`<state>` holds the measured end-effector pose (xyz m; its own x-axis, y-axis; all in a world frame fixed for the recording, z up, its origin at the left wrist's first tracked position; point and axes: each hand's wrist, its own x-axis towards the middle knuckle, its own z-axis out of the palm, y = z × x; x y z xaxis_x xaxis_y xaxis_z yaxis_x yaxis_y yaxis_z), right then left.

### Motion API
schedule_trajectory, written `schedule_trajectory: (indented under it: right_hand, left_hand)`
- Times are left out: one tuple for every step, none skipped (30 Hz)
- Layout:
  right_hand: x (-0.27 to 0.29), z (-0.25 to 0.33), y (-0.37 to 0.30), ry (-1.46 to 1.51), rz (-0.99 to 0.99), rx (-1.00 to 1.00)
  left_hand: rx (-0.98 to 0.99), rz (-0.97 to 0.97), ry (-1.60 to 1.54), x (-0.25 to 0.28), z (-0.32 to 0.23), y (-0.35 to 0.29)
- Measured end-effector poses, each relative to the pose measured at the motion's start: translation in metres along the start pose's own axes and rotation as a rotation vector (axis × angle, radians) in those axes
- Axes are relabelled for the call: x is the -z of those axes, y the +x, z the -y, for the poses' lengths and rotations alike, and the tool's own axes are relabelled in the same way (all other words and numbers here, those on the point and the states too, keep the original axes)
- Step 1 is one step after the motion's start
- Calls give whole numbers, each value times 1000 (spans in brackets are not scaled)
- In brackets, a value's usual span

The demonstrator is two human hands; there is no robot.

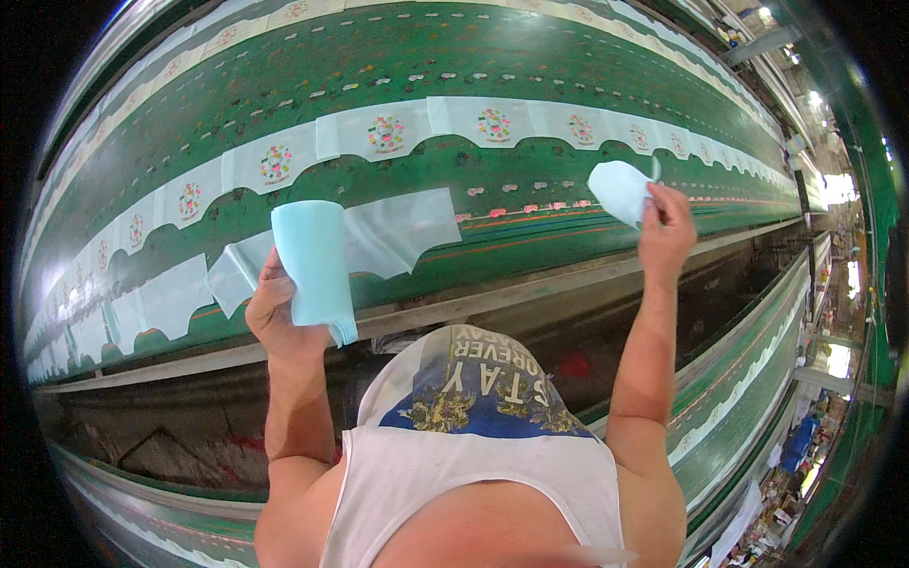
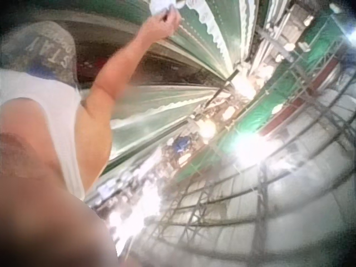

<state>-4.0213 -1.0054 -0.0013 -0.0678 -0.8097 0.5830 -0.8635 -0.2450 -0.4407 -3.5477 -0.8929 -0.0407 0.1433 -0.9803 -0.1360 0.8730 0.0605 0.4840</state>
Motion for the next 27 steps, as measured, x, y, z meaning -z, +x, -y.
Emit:
schedule_trajectory:
  right_hand:
    - [-15, 5, -6, 44, 51, 10]
    - [-30, 9, -11, 90, 103, 20]
    - [-47, 8, -19, 102, 156, 28]
    - [-65, 6, -27, 114, 209, 37]
    - [-84, 10, -35, 164, 252, 26]
    - [-101, 14, -45, 212, 290, 11]
    - [-117, 16, -55, 236, 341, -15]
    - [-135, 20, -64, 265, 396, -35]
    - [-148, 25, -73, 301, 409, -23]
    - [-161, 30, -81, 335, 422, -12]
    - [-173, 36, -89, 373, 435, 1]
    - [-180, 43, -95, 407, 467, 37]
    - [-187, 49, -100, 441, 498, 73]
    - [-193, 54, -105, 476, 530, 111]
    - [-197, 57, -110, 505, 533, 173]
    - [-198, 59, -116, 534, 535, 234]
    - [-195, 61, -117, 565, 542, 306]
    - [-188, 59, -119, 588, 632, 251]
    - [-178, 55, -121, 609, 721, 194]
    - [-165, 55, -120, 635, 811, 139]
    - [-148, 54, -114, 605, 866, 120]
    - [-131, 50, -111, 676, 870, 46]
    - [-113, 46, -107, 748, 868, -30]
    - [-94, 43, -103, 822, 867, -110]
    - [-72, 38, -97, 968, 874, -217]
    - [-47, 33, -90, 1114, 871, -330]
    - [-28, 26, -83, 1253, 867, -442]
  left_hand:
    - [12, 34, -6, 1, -1, -1]
    - [6, 30, -11, 1, -3, -3]
    - [2, 30, -12, -1, -3, -5]
    - [-3, 29, -14, -4, -3, -8]
    - [-17, 2, -5, -5, -4, -11]
    - [-26, -20, 6, -9, -5, -14]
    - [-34, -42, 17, -14, -5, -16]
    - [-63, -35, 54, -18, -4, -21]
    - [-86, -23, 91, -26, -2, -25]
    - [-103, -9, 114, -28, 0, -28]
    - [-123, 3, 138, -30, 1, -31]
    - [-136, 20, 146, -29, 6, -32]
    - [-160, 3, 186, -26, 12, -34]
    - [-186, -17, 228, -22, 18, -37]
    - [-224, -68, 299, -20, 28, -38]
    - [-241, -84, 361, -19, 37, -40]
    - [-264, -107, 421, -22, 46, -41]
    - [-266, -94, 471, -27, 57, -42]
    - [-206, -62, 426, -33, 68, -43]
    - [-148, -37, 384, -43, 77, -43]
    - [-31, 10, 243, -59, 86, -41]
    - [86, 58, 102, -74, 98, -41]
    - [61, -45, 217, -85, 120, -42]
    - [40, -65, 286, -94, 142, -40]
    - [19, -92, 354, -107, 167, -37]
    - [3, -114, 425, -117, 191, -33]
    - [25, -80, 483, -120, 208, -31]
